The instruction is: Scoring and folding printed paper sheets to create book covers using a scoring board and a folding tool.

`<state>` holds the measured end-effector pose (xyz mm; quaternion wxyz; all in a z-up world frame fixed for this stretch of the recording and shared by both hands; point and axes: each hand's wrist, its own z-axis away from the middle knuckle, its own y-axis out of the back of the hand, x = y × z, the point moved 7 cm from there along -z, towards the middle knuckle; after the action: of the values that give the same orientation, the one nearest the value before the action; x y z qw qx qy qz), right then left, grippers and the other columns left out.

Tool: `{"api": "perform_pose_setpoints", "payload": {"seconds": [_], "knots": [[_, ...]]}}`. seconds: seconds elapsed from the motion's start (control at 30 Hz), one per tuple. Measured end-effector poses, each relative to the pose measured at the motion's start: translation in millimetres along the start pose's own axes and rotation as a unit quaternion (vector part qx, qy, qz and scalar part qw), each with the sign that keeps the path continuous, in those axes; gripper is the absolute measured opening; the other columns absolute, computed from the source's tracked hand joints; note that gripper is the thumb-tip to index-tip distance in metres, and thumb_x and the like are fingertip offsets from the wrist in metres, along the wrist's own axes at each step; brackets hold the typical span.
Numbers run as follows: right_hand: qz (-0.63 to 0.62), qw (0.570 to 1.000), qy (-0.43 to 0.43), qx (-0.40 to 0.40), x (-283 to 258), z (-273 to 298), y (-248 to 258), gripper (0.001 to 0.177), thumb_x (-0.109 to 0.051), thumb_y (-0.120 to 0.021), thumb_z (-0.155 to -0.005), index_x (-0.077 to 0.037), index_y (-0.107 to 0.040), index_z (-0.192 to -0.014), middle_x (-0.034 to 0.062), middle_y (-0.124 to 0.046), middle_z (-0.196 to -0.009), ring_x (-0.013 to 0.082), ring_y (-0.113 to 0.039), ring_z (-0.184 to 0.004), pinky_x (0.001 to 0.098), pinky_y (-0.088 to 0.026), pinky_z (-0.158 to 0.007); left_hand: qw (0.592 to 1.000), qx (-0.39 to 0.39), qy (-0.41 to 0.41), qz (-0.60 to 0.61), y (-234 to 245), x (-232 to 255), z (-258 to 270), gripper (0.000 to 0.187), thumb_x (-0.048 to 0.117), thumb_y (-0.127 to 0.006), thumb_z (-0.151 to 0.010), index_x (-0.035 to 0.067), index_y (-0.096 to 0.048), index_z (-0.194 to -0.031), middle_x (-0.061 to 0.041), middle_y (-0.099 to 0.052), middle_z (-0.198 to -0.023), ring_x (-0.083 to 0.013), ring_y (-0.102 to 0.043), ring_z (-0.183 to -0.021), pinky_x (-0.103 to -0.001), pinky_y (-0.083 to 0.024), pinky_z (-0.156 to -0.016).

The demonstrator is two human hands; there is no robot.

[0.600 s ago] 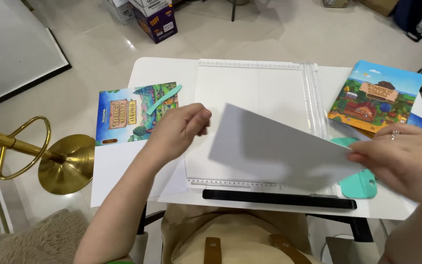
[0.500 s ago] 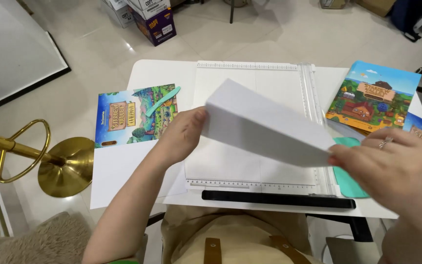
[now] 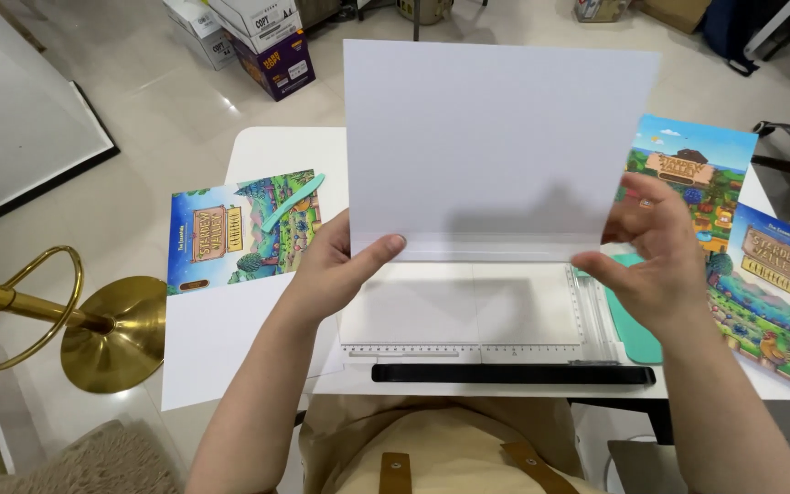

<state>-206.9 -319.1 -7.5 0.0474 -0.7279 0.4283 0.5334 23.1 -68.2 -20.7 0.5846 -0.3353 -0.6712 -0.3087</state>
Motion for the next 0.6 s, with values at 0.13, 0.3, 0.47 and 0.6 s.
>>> {"api": "perform_pose_setpoints", "payload": {"seconds": [0.13,0.3,0.47,0.6], "knots": [[-0.143,0.988,-0.042,0.033,20,5,-8,0.054,-0.006,-0.078,-0.088,-0.013,-0.047,-0.131,0.0045,-0.067,-0.095,0.0160,-0.069,-0.090,0.0314,-0.059,-0.080,1.000,-0.010,0.009,0.010,-4,-5,0,0.037,0.023,-0.069,-0.093,0.008,-0.067,-0.127,-0.003,-0.075,-0.123,-0.0160,-0.068,-0.116,-0.031,-0.055,-0.099],[-0.060,0.959,0.272,-0.047,-32,-7,-4,0.021,-0.024,-0.067,-0.097,-0.004,-0.068,-0.104,0.0137,-0.071,-0.114,0.0242,-0.072,-0.103,0.0328,-0.060,-0.090,0.907,-0.042,-0.340,-0.244,-12,45,10,0.019,0.023,-0.074,-0.097,0.019,-0.074,-0.116,-0.002,-0.076,-0.120,-0.0198,-0.073,-0.113,-0.043,-0.047,-0.108],[0.282,0.874,0.396,0.009,2,16,-36,0.025,-0.012,-0.057,-0.107,-0.008,-0.073,-0.087,0.0047,-0.077,-0.105,0.0248,-0.066,-0.101,0.0366,-0.046,-0.097,0.728,0.007,-0.406,-0.552,-24,-7,23,0.023,0.010,-0.062,-0.102,0.020,-0.073,-0.119,0.003,-0.074,-0.117,-0.0214,-0.061,-0.110,-0.045,-0.040,-0.109],[0.396,0.833,0.381,-0.055,35,32,-68,0.029,-0.019,-0.053,-0.110,-0.020,-0.065,-0.084,-0.0068,-0.073,-0.098,0.0150,-0.067,-0.095,0.0320,-0.049,-0.092,0.661,-0.086,-0.332,-0.667,-39,-63,39,0.029,0.013,-0.064,-0.096,0.016,-0.069,-0.124,-0.001,-0.062,-0.116,-0.0207,-0.057,-0.108,-0.040,-0.050,-0.098]]}}
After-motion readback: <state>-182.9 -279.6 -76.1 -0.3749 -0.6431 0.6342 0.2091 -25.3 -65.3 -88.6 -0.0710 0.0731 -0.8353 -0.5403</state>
